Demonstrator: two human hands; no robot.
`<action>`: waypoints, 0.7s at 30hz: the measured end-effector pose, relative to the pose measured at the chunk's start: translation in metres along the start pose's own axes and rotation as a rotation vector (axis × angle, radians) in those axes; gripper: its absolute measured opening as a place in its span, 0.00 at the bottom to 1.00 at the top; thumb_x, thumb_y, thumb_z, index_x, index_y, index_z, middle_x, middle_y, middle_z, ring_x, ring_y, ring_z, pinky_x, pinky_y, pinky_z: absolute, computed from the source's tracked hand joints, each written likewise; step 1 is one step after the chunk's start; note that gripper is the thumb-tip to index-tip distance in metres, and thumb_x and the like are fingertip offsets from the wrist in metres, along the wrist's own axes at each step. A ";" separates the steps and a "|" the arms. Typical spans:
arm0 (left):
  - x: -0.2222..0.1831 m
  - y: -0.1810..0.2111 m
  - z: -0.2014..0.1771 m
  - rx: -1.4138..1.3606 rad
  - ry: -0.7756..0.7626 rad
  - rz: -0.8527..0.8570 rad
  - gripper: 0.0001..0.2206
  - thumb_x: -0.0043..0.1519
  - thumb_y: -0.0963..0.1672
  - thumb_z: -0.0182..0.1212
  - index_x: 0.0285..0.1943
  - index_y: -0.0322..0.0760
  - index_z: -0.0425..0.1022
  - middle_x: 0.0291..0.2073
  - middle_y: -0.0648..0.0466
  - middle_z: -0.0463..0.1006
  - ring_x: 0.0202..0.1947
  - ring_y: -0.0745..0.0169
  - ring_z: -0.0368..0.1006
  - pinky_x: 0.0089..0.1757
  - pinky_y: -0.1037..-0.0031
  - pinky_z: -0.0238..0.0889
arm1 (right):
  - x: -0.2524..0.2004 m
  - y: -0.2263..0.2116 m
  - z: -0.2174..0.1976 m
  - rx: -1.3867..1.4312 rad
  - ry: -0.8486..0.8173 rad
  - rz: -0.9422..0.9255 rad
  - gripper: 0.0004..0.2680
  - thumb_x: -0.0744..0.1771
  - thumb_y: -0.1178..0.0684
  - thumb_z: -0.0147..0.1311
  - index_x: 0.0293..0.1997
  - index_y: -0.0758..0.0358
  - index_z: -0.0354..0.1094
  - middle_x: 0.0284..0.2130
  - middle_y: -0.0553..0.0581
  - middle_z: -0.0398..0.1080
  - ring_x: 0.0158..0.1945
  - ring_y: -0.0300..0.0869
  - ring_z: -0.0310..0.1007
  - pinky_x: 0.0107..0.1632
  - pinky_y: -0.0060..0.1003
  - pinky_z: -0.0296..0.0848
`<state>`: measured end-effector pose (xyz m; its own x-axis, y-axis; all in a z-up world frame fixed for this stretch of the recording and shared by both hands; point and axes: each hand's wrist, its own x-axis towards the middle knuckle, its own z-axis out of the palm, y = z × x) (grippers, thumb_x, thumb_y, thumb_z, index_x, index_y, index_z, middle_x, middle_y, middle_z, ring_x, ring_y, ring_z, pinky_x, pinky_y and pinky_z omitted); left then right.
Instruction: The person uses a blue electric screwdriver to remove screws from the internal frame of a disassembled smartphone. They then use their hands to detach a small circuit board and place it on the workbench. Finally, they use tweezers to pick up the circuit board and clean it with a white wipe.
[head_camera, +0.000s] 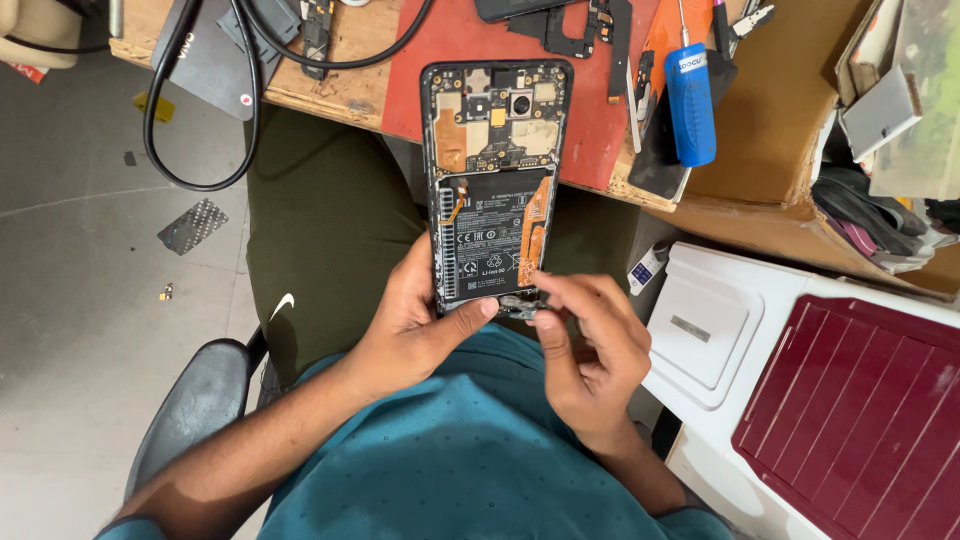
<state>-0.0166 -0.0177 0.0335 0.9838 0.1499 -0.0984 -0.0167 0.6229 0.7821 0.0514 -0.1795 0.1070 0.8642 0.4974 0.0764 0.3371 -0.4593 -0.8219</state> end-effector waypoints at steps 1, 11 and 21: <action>0.000 0.000 0.000 -0.009 0.012 -0.004 0.24 0.68 0.35 0.60 0.74 0.28 0.58 0.59 0.51 0.74 0.59 0.70 0.70 0.61 0.74 0.65 | -0.001 0.001 0.001 0.068 -0.006 0.034 0.09 0.68 0.65 0.57 0.54 0.74 0.72 0.42 0.59 0.71 0.39 0.38 0.71 0.42 0.28 0.71; 0.007 0.007 -0.006 -0.200 -0.030 -0.017 0.22 0.71 0.35 0.53 0.73 0.29 0.53 0.66 0.41 0.71 0.67 0.44 0.72 0.65 0.59 0.68 | -0.009 0.035 -0.004 1.307 -0.003 0.506 0.05 0.73 0.60 0.50 0.51 0.73 0.66 0.43 0.64 0.69 0.38 0.43 0.71 0.39 0.40 0.74; 0.008 0.001 -0.007 -0.189 -0.046 -0.015 0.23 0.70 0.34 0.53 0.74 0.29 0.52 0.69 0.39 0.69 0.68 0.43 0.71 0.66 0.58 0.67 | -0.008 0.038 -0.001 1.388 0.074 0.574 0.02 0.70 0.61 0.52 0.47 0.64 0.66 0.44 0.61 0.72 0.38 0.46 0.72 0.38 0.39 0.73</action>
<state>-0.0095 -0.0108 0.0292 0.9912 0.1072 -0.0775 -0.0310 0.7583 0.6512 0.0575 -0.2016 0.0750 0.7828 0.4404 -0.4397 -0.6200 0.4908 -0.6122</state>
